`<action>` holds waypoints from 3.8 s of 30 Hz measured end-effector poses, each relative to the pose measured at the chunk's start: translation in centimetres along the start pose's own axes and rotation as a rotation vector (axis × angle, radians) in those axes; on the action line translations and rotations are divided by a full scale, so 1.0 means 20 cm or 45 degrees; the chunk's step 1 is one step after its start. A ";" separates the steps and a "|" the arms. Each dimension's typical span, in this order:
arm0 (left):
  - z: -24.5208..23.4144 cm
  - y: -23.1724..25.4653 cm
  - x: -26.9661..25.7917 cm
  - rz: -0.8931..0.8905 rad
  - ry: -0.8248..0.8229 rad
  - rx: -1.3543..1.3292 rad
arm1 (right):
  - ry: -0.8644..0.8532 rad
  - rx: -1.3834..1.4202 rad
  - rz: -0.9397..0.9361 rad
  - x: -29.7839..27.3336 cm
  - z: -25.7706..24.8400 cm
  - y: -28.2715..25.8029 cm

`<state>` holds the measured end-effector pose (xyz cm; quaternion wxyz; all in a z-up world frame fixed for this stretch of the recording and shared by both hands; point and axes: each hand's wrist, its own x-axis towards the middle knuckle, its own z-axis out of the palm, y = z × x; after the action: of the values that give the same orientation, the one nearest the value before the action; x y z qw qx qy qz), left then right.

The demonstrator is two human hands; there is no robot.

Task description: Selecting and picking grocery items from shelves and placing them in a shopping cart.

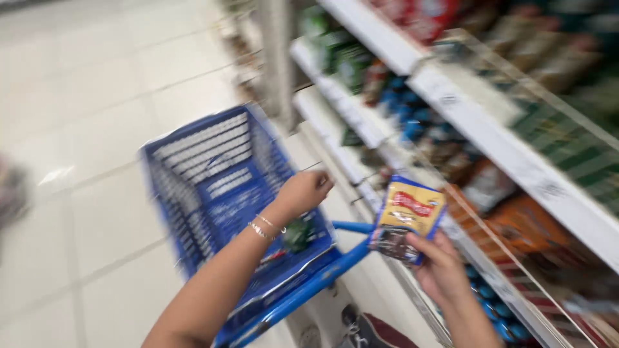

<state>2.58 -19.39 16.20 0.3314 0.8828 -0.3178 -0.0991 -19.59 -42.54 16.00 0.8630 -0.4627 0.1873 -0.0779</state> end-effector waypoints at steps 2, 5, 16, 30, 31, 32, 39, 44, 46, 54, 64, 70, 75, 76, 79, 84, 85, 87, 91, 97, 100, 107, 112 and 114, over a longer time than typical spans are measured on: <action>-0.03 0.36 0.12 0.182 0.014 -0.263 | 0.088 0.045 -0.093 -0.06 0.00 -0.07; 0.04 0.89 0.22 0.362 -0.146 -0.786 | 0.273 0.069 -0.281 -0.18 -0.13 -0.20; 1.01 1.60 0.06 0.645 -0.783 -1.103 | 0.810 -0.392 -0.631 -0.86 -0.75 -0.35; 1.24 1.88 -0.71 0.659 -1.417 -1.319 | 1.339 0.225 -1.011 -1.55 -0.63 0.01; 1.26 1.87 -0.80 0.665 -1.455 -1.310 | 1.372 0.237 -1.022 -1.62 -0.63 0.08; 1.27 1.86 -0.88 0.674 -1.502 -1.233 | 1.421 0.191 -1.044 -1.69 -0.63 0.15; 1.36 1.86 -1.46 0.614 -1.797 -1.132 | 1.777 0.407 -0.963 -2.26 -0.47 0.33; 1.46 2.01 -1.91 0.539 -2.046 -0.888 | 1.985 0.254 -0.950 -2.75 -0.40 0.50; 1.56 2.11 -2.13 0.527 -2.167 -0.756 | 2.098 0.260 -0.950 -3.00 -0.39 0.56; 1.93 2.49 -3.31 0.668 -2.778 -0.583 | 2.582 0.400 -1.105 -4.15 -0.31 1.02; 2.50 2.86 -4.44 0.653 -3.047 -0.335 | 2.860 0.665 -1.075 -5.15 -0.46 1.22; 3.03 3.40 -4.97 0.654 -3.030 -0.276 | 2.866 0.714 -0.974 -5.84 -1.01 1.25; 3.52 4.01 -5.52 0.663 -2.979 -0.405 | 2.930 0.737 -0.911 -6.56 -1.56 1.21; 3.60 4.15 -5.65 0.685 -2.989 -0.419 | 2.944 0.718 -0.929 -6.72 -1.61 1.07; 3.76 4.50 -5.97 0.705 -3.024 -0.619 | 2.760 0.888 -1.037 -7.07 -1.78 0.88; 3.76 5.18 -6.49 0.876 -3.185 -0.453 | 3.015 0.506 -1.046 -7.72 -2.14 0.94; 3.81 5.27 -6.62 0.875 -3.188 -0.456 | 3.019 0.503 -1.043 -7.88 -2.22 0.97; 3.92 5.47 -6.89 1.262 -3.189 -0.499 | 3.091 0.523 -1.022 -8.21 -2.41 1.05; 4.27 5.87 -7.44 1.359 -3.167 -0.521 | 3.048 0.325 -1.173 -8.91 -2.83 1.15; 4.88 6.53 -8.02 0.989 -3.205 -0.647 | 2.899 0.526 -0.872 -9.86 -3.30 0.66; 5.24 6.86 -8.24 1.191 -3.166 -0.657 | 2.840 0.400 -1.131 -10.30 -3.68 0.53; 6.06 7.76 -8.87 1.220 -3.146 -0.658 | 2.875 0.551 -1.219 -11.36 -4.76 0.38; 6.47 8.57 -9.47 0.868 -3.087 -0.563 | 2.836 0.998 -1.402 -12.19 -5.35 0.15; 6.71 8.80 -9.69 0.870 -3.036 -0.412 | 2.745 0.941 -1.850 -12.51 -5.63 0.25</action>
<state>-287.16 -69.71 21.33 -0.0493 0.0649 -0.6165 -0.7831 -293.91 -49.45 18.30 0.1248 0.0921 0.4491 -0.8799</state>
